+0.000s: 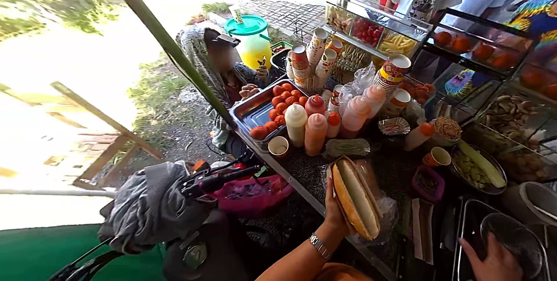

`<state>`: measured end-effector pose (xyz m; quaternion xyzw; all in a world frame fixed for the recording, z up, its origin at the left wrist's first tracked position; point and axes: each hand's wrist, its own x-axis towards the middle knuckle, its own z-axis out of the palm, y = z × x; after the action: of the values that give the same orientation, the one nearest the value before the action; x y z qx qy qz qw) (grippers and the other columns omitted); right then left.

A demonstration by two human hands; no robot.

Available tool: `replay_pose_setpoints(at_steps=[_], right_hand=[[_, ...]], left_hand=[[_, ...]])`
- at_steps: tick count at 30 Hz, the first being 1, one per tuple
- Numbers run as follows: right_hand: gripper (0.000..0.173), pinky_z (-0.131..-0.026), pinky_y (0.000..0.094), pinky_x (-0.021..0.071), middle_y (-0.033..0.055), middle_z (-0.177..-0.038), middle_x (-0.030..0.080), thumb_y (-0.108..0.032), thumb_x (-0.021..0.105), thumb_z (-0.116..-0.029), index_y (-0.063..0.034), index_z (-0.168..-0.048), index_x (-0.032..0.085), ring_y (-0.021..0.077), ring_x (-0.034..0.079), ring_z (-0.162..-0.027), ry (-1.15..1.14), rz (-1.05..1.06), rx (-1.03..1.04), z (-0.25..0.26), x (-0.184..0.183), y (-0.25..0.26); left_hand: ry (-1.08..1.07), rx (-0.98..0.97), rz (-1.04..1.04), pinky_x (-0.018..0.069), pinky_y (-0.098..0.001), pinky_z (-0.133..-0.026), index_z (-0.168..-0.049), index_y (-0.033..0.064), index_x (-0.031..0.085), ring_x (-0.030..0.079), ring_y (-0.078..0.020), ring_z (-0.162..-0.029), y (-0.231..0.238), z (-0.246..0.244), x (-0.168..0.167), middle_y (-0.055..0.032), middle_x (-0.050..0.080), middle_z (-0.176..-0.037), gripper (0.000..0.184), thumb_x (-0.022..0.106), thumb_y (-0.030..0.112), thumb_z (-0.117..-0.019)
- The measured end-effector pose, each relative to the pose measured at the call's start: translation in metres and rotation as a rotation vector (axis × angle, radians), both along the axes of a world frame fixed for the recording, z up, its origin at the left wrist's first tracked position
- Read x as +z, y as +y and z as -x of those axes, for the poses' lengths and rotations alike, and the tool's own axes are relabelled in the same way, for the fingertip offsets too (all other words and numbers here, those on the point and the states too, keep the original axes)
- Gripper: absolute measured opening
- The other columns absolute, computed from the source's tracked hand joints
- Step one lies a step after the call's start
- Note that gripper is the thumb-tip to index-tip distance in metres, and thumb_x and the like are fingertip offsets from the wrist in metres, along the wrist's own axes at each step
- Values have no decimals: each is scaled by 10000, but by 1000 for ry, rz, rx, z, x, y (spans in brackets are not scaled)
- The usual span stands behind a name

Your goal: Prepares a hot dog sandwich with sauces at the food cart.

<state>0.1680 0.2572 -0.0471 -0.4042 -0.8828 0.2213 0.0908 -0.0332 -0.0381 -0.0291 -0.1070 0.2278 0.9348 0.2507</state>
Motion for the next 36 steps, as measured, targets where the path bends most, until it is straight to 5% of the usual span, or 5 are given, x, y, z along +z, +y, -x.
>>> replay_pose_setpoints(at_steps=[5,13,19,29,36], right_hand=[[702,-929,590,542,289,-1404,564,-427,669,-952,13,-1475,509,443,596,-1230,340,70,654,195,71,-79],[968,-1076,567,474,276,-1405,569,-452,873,-755,17,-1495,462,415,564,-1298,411,134,939,364,45,-213],[880,-1007,481,546,266,-1286,644,-309,913,-696,98,-1368,516,336,661,-1174,630,135,835,365,31,-220],[1096,-992,390,580,7,-1300,614,-476,936,-655,-58,-1447,303,170,637,-1203,1221,459,531,284,178,-137],[1062,-1040,343,528,151,-1332,628,-581,841,-728,-14,-1508,396,117,626,-1204,563,33,773,229,175,-127]], left_hand=[[-35,-101,-35,600,-448,-912,-1314,111,610,723,-240,-1059,-20,12,-7,-120,746,-1128,789,111,657,-1041],[-43,-158,-130,590,-441,-933,-1261,145,664,718,-222,-1080,-62,30,-20,-94,752,-1140,827,140,729,-1001],[-71,-207,-164,574,-453,-961,-1286,140,655,703,-234,-1114,-78,37,-28,-104,741,-1172,849,163,761,-981],[-34,-166,-117,584,-445,-945,-1288,138,651,711,-233,-1093,-71,45,-15,-115,744,-1151,817,128,704,-1017],[-19,-107,-60,597,-441,-906,-1284,103,621,720,-232,-1047,-49,52,2,-120,744,-1103,794,94,647,-1045]])
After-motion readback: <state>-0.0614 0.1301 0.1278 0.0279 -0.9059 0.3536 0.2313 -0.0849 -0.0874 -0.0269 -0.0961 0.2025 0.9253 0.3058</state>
